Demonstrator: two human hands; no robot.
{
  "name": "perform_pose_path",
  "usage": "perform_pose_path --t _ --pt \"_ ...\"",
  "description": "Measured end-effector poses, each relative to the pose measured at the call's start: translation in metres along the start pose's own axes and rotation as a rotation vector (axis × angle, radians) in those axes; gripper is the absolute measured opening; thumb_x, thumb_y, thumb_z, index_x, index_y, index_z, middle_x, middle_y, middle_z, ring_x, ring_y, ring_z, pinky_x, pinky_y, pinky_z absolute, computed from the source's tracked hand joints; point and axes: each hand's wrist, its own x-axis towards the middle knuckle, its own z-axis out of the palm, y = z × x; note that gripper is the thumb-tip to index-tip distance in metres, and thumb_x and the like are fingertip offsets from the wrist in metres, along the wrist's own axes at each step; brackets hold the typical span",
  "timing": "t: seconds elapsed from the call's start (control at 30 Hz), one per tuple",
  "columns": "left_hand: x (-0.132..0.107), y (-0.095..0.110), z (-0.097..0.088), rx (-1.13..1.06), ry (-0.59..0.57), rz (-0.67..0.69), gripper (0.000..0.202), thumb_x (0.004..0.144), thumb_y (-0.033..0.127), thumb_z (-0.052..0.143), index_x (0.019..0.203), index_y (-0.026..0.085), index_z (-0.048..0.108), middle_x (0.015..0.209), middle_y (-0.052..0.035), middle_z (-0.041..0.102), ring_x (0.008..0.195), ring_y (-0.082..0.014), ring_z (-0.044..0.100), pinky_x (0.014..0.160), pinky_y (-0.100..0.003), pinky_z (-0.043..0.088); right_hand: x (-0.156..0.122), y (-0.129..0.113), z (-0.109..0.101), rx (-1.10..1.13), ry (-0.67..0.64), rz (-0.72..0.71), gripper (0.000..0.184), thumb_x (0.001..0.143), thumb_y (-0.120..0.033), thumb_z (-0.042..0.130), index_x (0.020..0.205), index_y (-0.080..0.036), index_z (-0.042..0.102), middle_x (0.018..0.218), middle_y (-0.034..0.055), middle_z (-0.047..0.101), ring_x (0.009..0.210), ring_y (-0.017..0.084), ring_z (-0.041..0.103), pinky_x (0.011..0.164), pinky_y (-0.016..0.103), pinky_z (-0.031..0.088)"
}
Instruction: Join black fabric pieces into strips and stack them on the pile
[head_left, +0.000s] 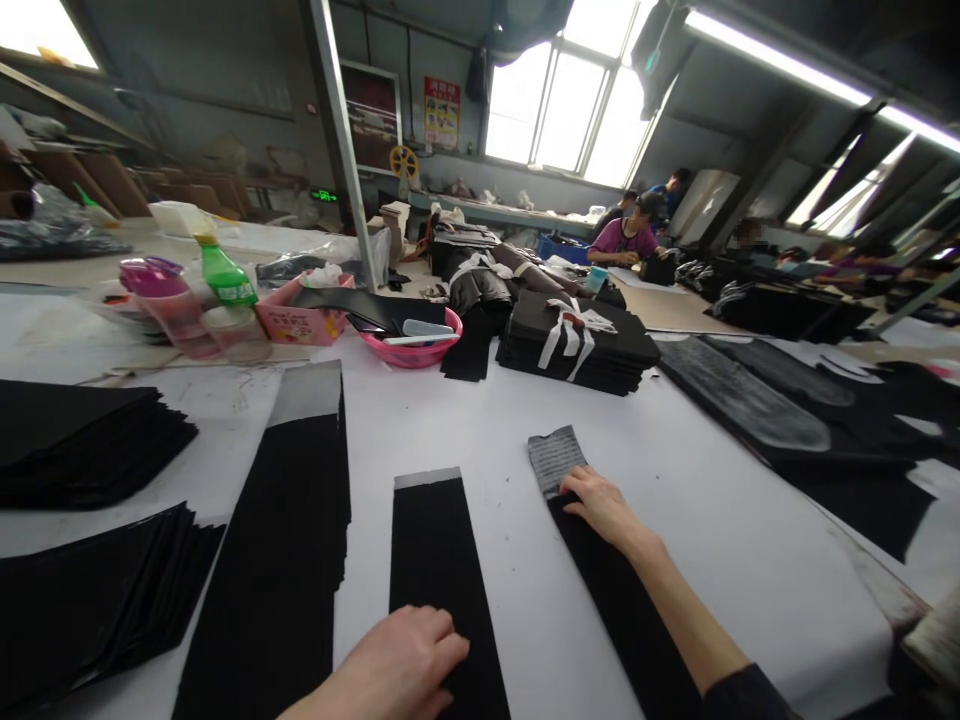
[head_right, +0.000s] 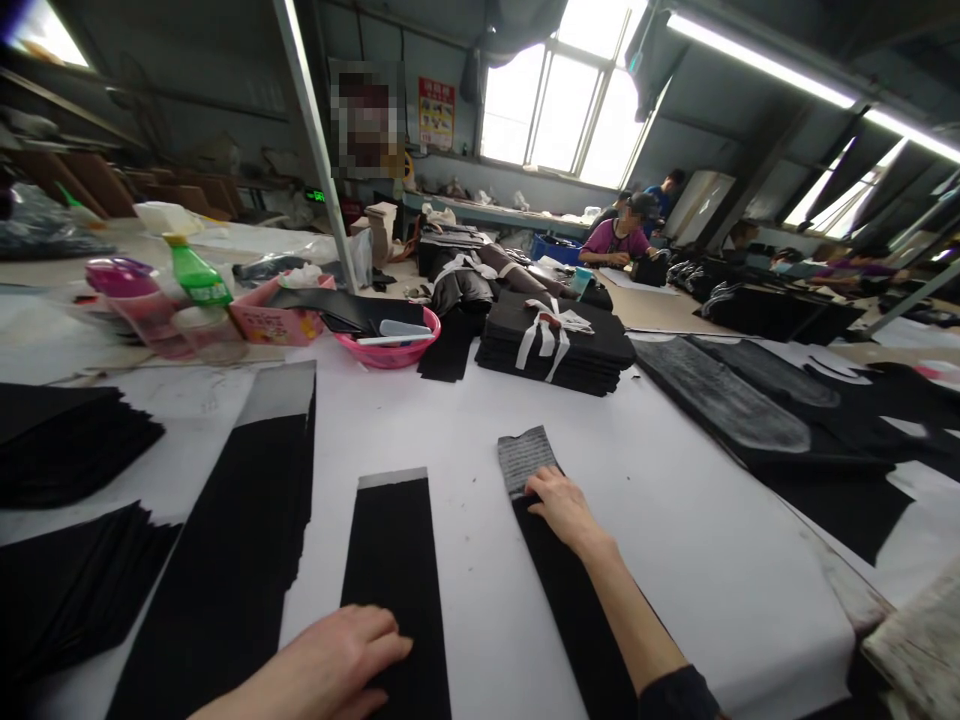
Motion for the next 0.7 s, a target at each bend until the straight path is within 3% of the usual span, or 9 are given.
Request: perform_pose_path --t 0.13,0.23,0.37,0.47,0.57,0.7 --pt "0.064 0.004 -0.013 -0.083 -0.007 0.05 0.033 0.083 0.014 0.055 0.115 0.023 0.058 0.116 -0.0062 0.061 0.101 -0.0205 0.061 0.089 -0.029 0.048 0.0 -0.003 -0.005 -0.029 0.024 -0.033 0.018 0.076 -0.01 0.067 0.083 -0.023 0.059 0.09 0.0006 0.058 0.089 0.019 0.053 0.075 0.029 0.042" --pt "0.119 0.0 0.0 -0.094 0.042 0.097 0.047 0.082 0.011 0.051 0.129 0.019 0.049 0.136 -0.0117 0.05 0.121 -0.0245 0.051 0.1 -0.034 0.043 -0.004 -0.006 -0.006 -0.046 0.051 -0.052 0.022 0.074 -0.008 0.068 0.084 -0.023 0.055 0.093 0.0007 0.058 0.092 0.02 0.052 0.079 0.032 0.04" --pt "0.178 -0.001 0.025 -0.093 0.149 0.093 0.049 0.088 0.008 0.037 0.137 0.017 0.041 0.144 -0.0101 0.043 0.133 -0.0215 0.039 0.109 -0.036 0.033 -0.01 -0.005 -0.002 -0.013 0.09 -0.075 0.023 0.076 -0.005 0.063 0.085 -0.023 0.051 0.09 -0.0001 0.06 0.094 0.02 0.053 0.083 0.033 0.04" --pt "0.198 0.0 0.037 -0.09 0.175 0.066 0.044 0.091 0.008 0.032 0.133 0.016 0.046 0.138 -0.0096 0.05 0.129 -0.0211 0.042 0.109 -0.036 0.032 -0.018 -0.001 0.005 0.048 0.136 -0.085 0.021 0.077 -0.003 0.057 0.084 -0.022 0.051 0.09 0.0014 0.061 0.093 0.02 0.054 0.085 0.034 0.041" --pt "0.203 -0.003 0.042 -0.087 0.171 0.046 0.04 0.092 0.011 0.033 0.127 0.017 0.052 0.134 -0.0092 0.053 0.123 -0.023 0.047 0.107 -0.038 0.032 -0.032 0.003 0.009 0.164 0.207 -0.084 0.019 0.077 -0.003 0.052 0.081 -0.022 0.054 0.097 0.0042 0.061 0.098 0.02 0.055 0.087 0.035 0.043" --pt "0.202 -0.008 0.043 -0.091 0.164 0.048 0.04 0.091 0.01 0.036 0.123 0.018 0.057 0.136 -0.007 0.052 0.123 -0.0233 0.046 0.108 -0.038 0.031 -0.065 0.012 -0.002 0.418 0.368 0.059 0.018 0.082 -0.012 0.053 0.094 -0.023 0.056 0.095 0.0035 0.063 0.098 0.02 0.059 0.091 0.037 0.046"
